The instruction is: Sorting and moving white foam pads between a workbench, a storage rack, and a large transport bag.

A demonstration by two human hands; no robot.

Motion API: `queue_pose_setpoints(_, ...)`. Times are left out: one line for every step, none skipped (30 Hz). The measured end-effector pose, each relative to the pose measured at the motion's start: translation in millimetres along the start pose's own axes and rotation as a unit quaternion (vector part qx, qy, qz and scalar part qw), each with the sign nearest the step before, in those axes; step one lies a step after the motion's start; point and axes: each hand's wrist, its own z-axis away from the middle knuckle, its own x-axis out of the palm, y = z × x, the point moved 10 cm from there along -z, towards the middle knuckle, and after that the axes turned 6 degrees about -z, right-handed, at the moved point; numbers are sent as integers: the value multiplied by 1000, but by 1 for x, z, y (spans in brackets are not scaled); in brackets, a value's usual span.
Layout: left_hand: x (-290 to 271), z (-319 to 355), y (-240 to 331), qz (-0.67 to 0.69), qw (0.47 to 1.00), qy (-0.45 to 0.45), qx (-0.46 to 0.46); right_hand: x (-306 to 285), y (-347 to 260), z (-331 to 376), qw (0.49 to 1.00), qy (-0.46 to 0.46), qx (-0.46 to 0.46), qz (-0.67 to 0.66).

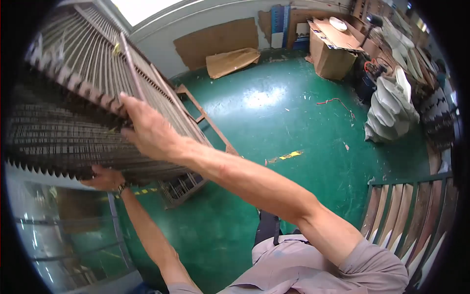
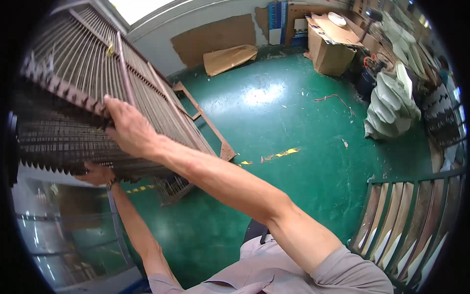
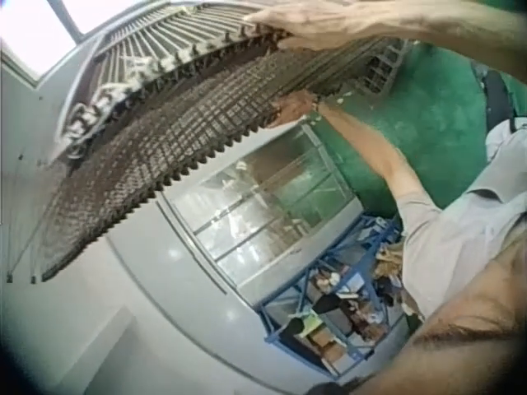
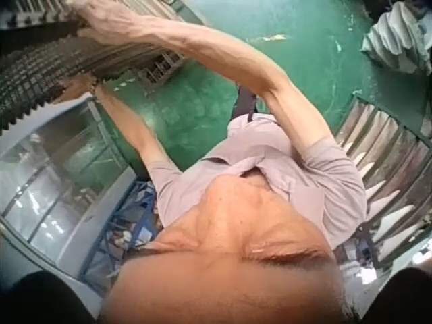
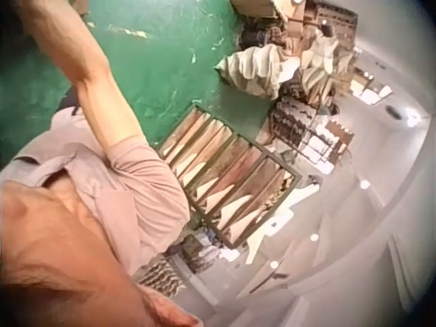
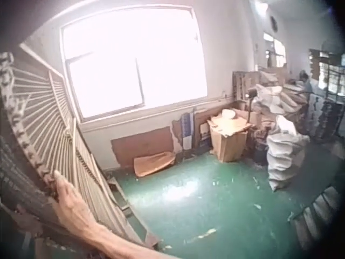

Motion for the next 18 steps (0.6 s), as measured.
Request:
queue_pose_setpoints(9,3,-2,56,998,-27,-16,-4,2,12,998,-20,-8,67)
queue_pose_setpoints(14,-8,-20,12,999,-43,-11,-4,-2,25,992,-41,-17,121)
queue_pose_setpoints(16,-16,-16,40,998,-42,5,-9,13,45,989,-75,16,126)
queue_pose_setpoints(17,-21,-15,64,997,-42,20,-15,36,75,984,-111,51,128)
queue_pose_setpoints(23,-30,-11,74,996,-40,24,-29,73,110,974,-144,144,103)
queue_pose_setpoints(12,-40,-17,-40,997,-9,62,-47,103,156,956,-151,237,81)
queue_pose_setpoints(3,-45,-16,-150,983,22,99,-71,124,213,943,-161,278,88)
queue_pose_setpoints(0,-32,-7,-147,984,16,100,-105,149,283,876,-206,420,116)
queue_pose_setpoints(0,3,20,13,999,-9,37,-167,169,372,824,-233,482,185)
queue_pose_setpoints(-5,33,48,165,985,-30,-28,-228,169,459,779,-234,542,211)
queue_pose_setpoints(-13,52,83,256,964,-62,-40,-287,155,545,723,-220,604,253)
queue_pose_setpoints(-28,70,118,340,934,-91,-51,-346,122,620,660,-187,674,273)
queue_pose_setpoints(-50,83,172,447,885,-129,-16,-401,78,689,568,-160,755,287)
queue_pose_setpoints(-75,90,228,547,821,-161,15,-459,24,751,527,-116,764,354)
queue_pose_setpoints(-104,97,273,620,769,-152,45,-503,-39,789,468,-72,793,384)
queue_pose_setpoints(-128,101,310,691,706,-140,66,-544,-100,827,409,-62,821,395)
queue_pose_setpoints(-162,93,307,748,660,-44,49,-576,-148,854,360,-37,849,386)
queue_pose_setpoints(-189,105,306,801,596,44,22,-585,-209,865,293,157,889,317)
